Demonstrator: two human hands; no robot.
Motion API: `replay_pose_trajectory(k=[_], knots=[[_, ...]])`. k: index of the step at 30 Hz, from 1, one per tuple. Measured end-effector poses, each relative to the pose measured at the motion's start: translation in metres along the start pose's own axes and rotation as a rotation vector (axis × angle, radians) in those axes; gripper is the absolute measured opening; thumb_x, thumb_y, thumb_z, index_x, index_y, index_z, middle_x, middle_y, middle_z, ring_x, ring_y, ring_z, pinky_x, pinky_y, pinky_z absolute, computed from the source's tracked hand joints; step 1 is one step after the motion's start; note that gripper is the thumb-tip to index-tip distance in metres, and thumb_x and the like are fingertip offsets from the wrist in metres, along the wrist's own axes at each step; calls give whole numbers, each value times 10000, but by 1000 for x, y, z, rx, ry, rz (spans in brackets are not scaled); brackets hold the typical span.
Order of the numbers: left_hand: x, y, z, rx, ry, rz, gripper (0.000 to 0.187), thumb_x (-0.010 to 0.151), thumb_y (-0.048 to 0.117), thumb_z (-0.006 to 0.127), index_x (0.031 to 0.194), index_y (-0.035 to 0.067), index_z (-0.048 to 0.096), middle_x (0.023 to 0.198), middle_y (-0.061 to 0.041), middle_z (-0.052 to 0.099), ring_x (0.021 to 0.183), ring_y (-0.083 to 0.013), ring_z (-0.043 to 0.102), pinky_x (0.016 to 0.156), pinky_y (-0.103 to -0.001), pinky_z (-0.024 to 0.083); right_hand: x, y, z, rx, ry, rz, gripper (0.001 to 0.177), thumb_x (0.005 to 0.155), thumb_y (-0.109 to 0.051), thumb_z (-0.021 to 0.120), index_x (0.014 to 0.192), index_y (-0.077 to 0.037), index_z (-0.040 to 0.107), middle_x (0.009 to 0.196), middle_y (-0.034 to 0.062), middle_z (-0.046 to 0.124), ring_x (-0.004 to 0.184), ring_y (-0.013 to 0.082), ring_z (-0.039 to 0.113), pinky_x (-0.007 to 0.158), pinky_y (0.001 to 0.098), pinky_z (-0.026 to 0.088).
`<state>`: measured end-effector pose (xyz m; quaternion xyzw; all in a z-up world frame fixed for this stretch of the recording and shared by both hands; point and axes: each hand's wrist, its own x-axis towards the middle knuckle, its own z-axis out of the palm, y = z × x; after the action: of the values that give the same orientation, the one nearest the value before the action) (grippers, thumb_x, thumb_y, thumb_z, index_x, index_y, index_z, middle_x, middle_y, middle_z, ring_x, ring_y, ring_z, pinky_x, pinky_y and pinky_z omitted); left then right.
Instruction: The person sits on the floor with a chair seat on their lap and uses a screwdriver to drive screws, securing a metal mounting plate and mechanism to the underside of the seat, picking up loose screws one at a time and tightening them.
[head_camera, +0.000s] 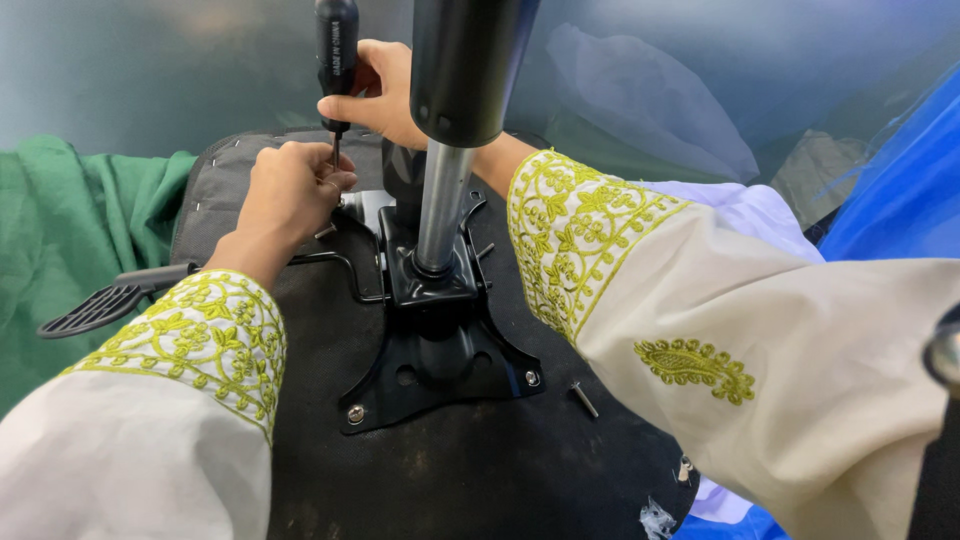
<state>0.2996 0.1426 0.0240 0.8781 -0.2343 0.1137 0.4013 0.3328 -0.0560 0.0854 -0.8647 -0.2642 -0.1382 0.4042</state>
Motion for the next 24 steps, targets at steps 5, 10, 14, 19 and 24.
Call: replay_pose_trajectory(k=[5,10,14,19,24], knots=[[-1,5,-1,39,-10,-39,143,897,145,755,1019,76,785,842,-163,747,786,-273,735,756,-395,549,-6,-6,-2,191,-3,-155,469,865,-141,902,1196,-30,588,1034,67,739,962,135,721,910,301,597],[-1,10,-1,-10,-40,10,135,911,116,700,1012,57,766,871,-129,768,815,-250,746,760,-396,554,-9,-10,-7,304,-43,-129,461,853,-111,878,1183,-46,563,1014,50,757,976,137,759,928,301,611],[-3,17,-5,0,32,-7,142,924,149,720,998,35,759,825,-164,738,759,-284,737,745,-402,555,-7,-13,-1,206,-5,-114,441,837,-146,954,1077,-25,604,951,71,725,909,148,716,847,308,606],[-3,15,-6,103,80,19,157,951,193,745,1001,49,785,787,-188,711,735,-356,705,735,-430,537,-6,-10,4,-125,127,-45,478,801,-271,968,1016,-38,610,868,67,678,805,143,660,738,300,581],[2,3,-2,96,104,220,103,929,80,689,968,31,771,859,-169,743,821,-354,722,798,-436,543,-6,0,-2,125,8,-237,442,875,-68,852,1216,-31,572,1045,31,758,989,133,755,905,293,603]])
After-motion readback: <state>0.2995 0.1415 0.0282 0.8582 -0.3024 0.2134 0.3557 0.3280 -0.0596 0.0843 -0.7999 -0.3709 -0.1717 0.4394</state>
